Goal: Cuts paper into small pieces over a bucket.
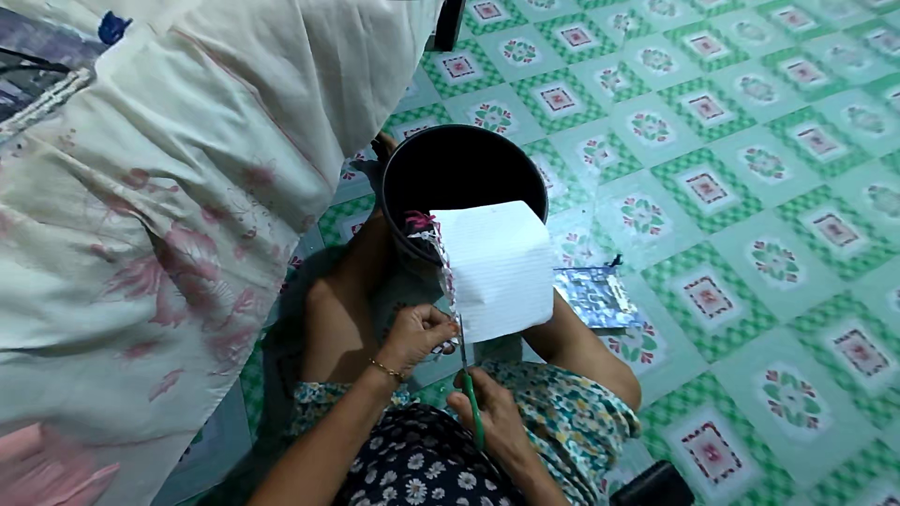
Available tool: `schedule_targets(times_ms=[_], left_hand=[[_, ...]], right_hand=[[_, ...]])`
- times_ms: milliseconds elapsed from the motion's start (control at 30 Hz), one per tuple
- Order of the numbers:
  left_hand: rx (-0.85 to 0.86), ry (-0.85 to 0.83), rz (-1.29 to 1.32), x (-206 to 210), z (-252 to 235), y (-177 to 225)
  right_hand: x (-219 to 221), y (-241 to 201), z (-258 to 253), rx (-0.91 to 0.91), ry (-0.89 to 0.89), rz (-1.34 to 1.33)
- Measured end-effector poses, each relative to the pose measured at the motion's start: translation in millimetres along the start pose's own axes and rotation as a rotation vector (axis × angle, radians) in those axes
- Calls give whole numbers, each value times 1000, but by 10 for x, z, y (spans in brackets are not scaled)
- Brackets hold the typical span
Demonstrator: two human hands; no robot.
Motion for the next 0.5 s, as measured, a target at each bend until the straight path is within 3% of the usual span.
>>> schedule_targets(times_ms=[167,367,500], left_hand=[[-18,23,35,-13,-19,-29],[-34,-23,-3,13,-23,-86],[-36,-31,-2,-5,-18,-78]], right_hand=[[-8,63,-16,-28,29,14],[14,57,-61,60,-96,-25],[15,38,-52,6,-27,-27]])
Point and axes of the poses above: each hand's wrist, its own z-axis away from the middle knuckle, its own x-axis out of the palm, y = z × x, the point moved 6 cm from there along -z, towards the middle knuckle, and after that the axes turned 12 degrees about -x, right-handed, at the moved point
